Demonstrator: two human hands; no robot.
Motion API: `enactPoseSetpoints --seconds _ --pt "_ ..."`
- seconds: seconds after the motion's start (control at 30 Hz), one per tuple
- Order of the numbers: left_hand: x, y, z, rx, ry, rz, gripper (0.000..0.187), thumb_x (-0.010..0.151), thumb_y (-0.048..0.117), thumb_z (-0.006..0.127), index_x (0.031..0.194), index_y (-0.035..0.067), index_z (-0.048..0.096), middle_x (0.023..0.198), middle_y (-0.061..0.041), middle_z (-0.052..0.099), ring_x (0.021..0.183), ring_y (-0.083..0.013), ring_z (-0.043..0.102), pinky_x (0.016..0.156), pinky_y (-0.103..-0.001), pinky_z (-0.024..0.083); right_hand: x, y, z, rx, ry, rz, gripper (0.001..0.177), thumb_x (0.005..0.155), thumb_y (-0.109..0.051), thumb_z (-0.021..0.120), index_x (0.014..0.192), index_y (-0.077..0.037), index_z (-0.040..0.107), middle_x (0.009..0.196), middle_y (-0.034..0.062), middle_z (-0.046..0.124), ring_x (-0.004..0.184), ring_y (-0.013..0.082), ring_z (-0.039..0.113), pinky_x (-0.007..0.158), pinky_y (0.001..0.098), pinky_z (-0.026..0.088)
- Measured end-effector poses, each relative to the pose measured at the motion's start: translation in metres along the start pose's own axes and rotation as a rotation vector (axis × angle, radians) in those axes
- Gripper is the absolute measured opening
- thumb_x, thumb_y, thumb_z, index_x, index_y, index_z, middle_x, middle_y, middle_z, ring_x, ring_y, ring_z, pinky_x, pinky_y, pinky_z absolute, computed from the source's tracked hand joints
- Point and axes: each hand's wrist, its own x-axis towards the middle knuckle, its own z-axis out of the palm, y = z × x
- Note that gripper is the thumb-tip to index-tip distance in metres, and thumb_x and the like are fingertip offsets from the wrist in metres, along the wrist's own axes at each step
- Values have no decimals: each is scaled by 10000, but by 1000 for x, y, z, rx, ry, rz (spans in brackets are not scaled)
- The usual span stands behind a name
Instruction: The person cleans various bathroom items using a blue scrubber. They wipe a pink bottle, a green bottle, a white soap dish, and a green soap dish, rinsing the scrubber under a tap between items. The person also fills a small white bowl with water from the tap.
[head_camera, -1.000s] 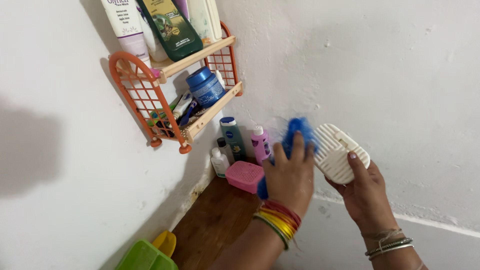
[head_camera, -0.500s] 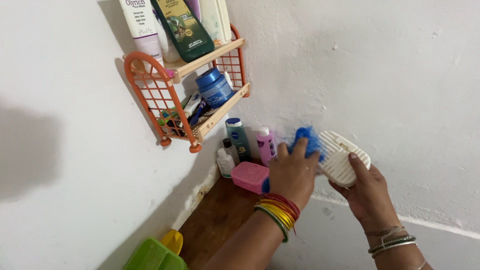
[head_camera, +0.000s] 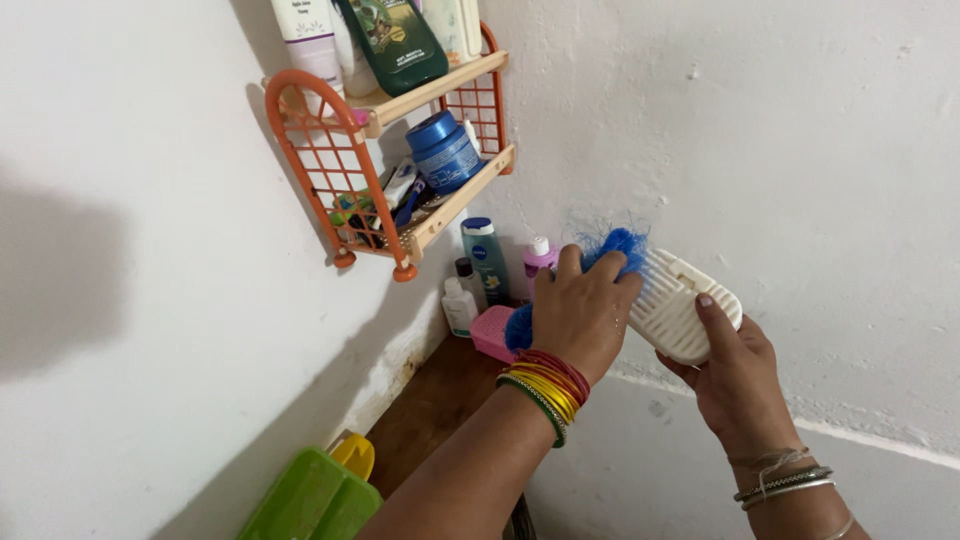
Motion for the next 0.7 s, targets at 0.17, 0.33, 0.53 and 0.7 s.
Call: enactPoseSetpoints --seconds 0.17,0.33,0.53,0.7 --pt "-9 7 -4 18 14 43 98 860 168 652 847 165 749 1197 -5 652 1087 -315 565 787 -508 481 2 8 0 33 2 7 454 1009 -332 563 1307 9 539 1189 147 681 1036 255 704 850 420 604" --pt "-13 5 -2 72 70 98 120 864 176 656 804 146 755 1161 -11 647 1125 -290 569 867 -500 491 0 12 1 -1 15 1 442 1011 -324 580 1285 22 563 1163 149 695 1003 244 710 821 412 606" --pt "-21 14 -3 47 91 169 125 832 160 652 769 129 756 1194 -20 650 1137 -318 562 845 -513 480 -4 10 4 5 27 -2 427 1005 -326 576 1274 5 568 1147 133 699 992 233 714 821 408 614" --pt "-23 16 0 35 46 106 144 866 176 651 791 123 762 1198 -26 643 1138 -327 557 848 -525 485 -5 14 5 1 36 -10 439 1018 -327 583 1282 23 569 1141 132 695 992 233 698 827 409 592"
